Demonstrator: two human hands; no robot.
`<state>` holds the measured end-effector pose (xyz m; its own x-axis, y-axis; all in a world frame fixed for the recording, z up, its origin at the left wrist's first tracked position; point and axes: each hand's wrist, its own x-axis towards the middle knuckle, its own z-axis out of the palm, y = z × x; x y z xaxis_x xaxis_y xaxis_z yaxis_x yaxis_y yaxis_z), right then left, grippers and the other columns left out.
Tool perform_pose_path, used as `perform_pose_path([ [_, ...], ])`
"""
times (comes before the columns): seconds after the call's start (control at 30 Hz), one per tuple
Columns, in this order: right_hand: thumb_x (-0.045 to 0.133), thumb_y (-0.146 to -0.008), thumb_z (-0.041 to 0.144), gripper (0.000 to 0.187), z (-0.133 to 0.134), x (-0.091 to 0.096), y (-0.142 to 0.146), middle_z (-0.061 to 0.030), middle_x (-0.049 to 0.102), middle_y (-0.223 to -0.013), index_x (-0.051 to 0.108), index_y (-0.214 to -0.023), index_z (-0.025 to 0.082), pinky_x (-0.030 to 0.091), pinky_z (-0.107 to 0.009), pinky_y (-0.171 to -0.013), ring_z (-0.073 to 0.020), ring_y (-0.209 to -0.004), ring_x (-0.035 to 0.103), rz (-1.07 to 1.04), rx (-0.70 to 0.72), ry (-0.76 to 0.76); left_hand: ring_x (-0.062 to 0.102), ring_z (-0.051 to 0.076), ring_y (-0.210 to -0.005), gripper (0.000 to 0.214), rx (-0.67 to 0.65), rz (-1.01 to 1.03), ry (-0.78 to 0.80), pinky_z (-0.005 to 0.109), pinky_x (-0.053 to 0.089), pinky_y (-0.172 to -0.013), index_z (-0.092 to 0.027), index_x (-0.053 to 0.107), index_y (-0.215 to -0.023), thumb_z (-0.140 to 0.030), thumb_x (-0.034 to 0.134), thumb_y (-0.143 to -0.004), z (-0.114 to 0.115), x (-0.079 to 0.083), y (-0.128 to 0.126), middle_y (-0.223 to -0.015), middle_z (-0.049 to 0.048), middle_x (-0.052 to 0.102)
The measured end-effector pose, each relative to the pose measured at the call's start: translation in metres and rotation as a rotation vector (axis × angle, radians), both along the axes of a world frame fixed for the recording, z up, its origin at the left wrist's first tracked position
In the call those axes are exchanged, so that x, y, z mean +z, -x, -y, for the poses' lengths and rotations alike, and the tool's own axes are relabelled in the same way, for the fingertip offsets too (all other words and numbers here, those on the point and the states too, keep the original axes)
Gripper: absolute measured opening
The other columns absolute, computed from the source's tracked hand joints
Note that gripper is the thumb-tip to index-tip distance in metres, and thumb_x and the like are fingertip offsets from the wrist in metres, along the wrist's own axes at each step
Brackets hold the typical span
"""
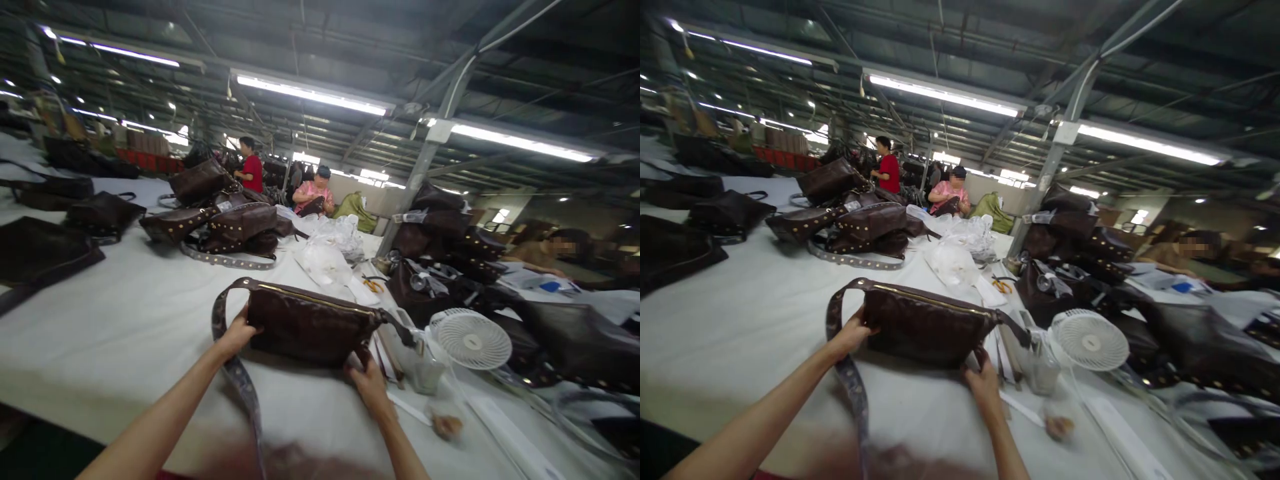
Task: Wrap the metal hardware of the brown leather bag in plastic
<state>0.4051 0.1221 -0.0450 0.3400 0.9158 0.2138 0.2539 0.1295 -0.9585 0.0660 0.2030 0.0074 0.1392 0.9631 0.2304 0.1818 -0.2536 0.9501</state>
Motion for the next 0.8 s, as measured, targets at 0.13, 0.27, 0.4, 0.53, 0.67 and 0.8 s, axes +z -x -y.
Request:
perform_pose_path([
  [0.13,0.074,-0.061,0.040,0.064,0.001,-0.008,0.008,-0.0139,0.066,-0.120,0.058,-0.119,0.018,0.039,-0.045,-0.105,-0.0338,-0.121,0.055,-0.035,-0.006,0.013,0.053,0.027,-0.124,0.065,0.037,-0.023,0.024,0.040,0.041,-0.108,-0.018,0.051,-0.127,-0.018,0.059,-0.063,0.004,-0.013,-0.002,-0.129,0.0094,0.060],
  [0.27,0.078,-0.056,0.041,0.065,0.001,0.008,0.001,-0.0109,0.068,-0.113,0.061,-0.115,0.018,0.042,-0.042,-0.099,-0.0318,-0.114,0.059,-0.049,-0.034,0.025,0.057,0.028,-0.119,0.056,0.046,-0.133,0.059,0.040,0.047,-0.100,-0.016,0.054,-0.121,-0.018,0.058,-0.065,0.003,0.003,0.001,-0.119,0.0102,0.065],
  [0.4,0.075,-0.061,0.052,0.042,0.026,0.017,-0.003,-0.0076,0.070,-0.085,0.069,-0.085,0.018,0.050,-0.033,-0.068,-0.0256,-0.081,0.065,-0.117,-0.072,0.090,0.058,0.037,-0.115,0.044,0.055,-0.271,0.083,0.050,0.044,-0.101,-0.011,0.060,-0.110,-0.033,0.060,-0.071,0.023,0.008,0.011,-0.113,0.0167,0.067],
  [0.53,0.063,-0.071,0.063,0.049,0.057,0.020,0.007,-0.0051,0.068,-0.079,0.068,-0.090,0.018,0.036,-0.025,-0.042,-0.0096,-0.044,0.044,-0.253,-0.057,0.157,0.041,0.037,-0.135,0.053,0.092,-0.587,-0.220,0.052,0.033,-0.112,-0.007,0.054,-0.127,-0.035,0.053,-0.081,0.060,0.011,0.000,-0.142,0.0239,0.047],
  [0.67,0.067,-0.067,0.067,0.059,0.072,0.026,0.023,-0.0044,0.067,-0.083,0.065,-0.097,0.017,0.027,-0.022,-0.038,-0.0044,-0.038,0.034,-0.338,0.005,0.174,0.026,0.032,-0.144,0.053,0.074,-0.786,-0.628,0.052,0.021,-0.117,-0.016,0.047,-0.137,-0.024,0.051,-0.085,0.052,0.047,-0.048,-0.154,0.0163,0.033],
  [0.8,0.067,-0.064,0.073,0.065,0.081,0.030,0.028,-0.0021,0.063,-0.071,0.065,-0.096,0.016,0.026,-0.021,-0.037,-0.0050,-0.038,0.034,-0.426,0.039,0.194,0.026,0.042,-0.141,0.075,0.054,-1.021,-0.537,0.063,0.013,-0.113,-0.013,0.043,-0.139,-0.045,0.069,-0.076,-0.008,0.096,-0.093,-0.145,0.0243,0.043],
])
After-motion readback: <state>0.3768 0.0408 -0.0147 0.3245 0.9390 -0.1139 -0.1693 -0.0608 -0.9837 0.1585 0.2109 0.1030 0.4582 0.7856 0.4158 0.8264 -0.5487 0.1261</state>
